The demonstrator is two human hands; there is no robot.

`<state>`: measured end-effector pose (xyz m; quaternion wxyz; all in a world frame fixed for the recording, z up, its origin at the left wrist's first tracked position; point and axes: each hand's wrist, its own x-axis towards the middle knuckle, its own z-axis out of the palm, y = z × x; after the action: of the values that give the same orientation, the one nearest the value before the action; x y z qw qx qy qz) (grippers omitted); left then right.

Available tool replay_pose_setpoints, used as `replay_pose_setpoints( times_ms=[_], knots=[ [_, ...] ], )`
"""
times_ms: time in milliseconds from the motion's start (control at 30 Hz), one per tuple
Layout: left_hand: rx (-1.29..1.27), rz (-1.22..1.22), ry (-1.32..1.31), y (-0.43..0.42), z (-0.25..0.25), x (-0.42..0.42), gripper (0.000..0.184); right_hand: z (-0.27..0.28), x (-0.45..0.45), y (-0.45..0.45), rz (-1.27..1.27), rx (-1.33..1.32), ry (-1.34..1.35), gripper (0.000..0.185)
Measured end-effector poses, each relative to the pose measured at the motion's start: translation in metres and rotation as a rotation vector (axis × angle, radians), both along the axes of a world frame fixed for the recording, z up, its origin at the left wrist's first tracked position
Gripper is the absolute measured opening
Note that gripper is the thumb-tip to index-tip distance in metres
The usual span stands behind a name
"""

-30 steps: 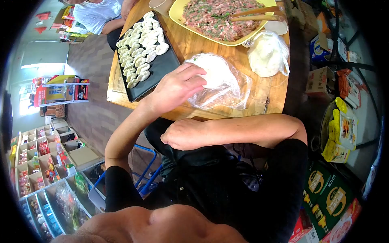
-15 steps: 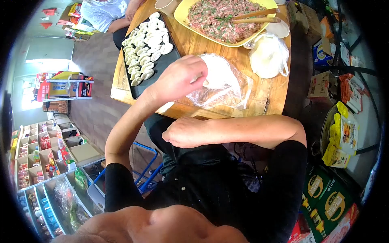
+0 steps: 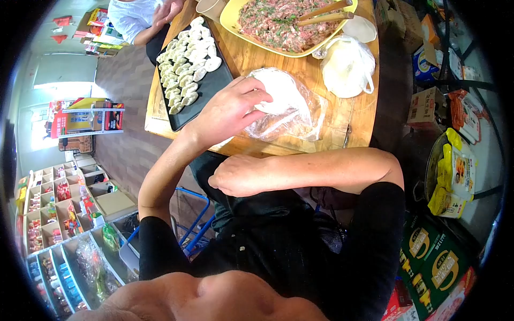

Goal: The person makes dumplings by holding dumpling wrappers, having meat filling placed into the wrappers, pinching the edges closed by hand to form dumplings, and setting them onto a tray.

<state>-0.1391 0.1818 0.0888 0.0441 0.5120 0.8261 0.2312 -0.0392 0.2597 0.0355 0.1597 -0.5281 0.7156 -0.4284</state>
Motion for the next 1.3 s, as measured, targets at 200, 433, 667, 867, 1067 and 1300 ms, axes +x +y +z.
replay_pose_setpoints(
  times_ms=[200,433,667,867,1067,1300],
  knots=[
    [-0.005,-0.026,-0.016,0.002,-0.002,-0.013,0.015,-0.001,0.000,-0.001,-0.004,-0.028,-0.003,0.012],
    [-0.094,-0.038,0.099,0.006,0.004,-0.007,0.012,0.001,0.000,0.000,-0.003,-0.007,-0.001,0.012],
    [0.002,0.002,-0.003,0.010,-0.003,-0.012,0.013,-0.003,0.000,-0.002,-0.006,-0.010,-0.011,0.011],
    [0.108,-0.122,0.186,0.017,0.001,-0.018,0.016,0.002,0.000,-0.001,-0.030,-0.037,-0.041,0.011],
    [-0.056,-0.135,0.299,0.016,0.015,-0.016,0.017,-0.005,-0.002,-0.002,-0.045,-0.092,-0.011,0.011],
    [0.130,-0.008,0.264,0.018,0.031,-0.035,0.009,-0.006,-0.004,-0.003,-0.045,-0.068,-0.014,0.011]
  ],
)
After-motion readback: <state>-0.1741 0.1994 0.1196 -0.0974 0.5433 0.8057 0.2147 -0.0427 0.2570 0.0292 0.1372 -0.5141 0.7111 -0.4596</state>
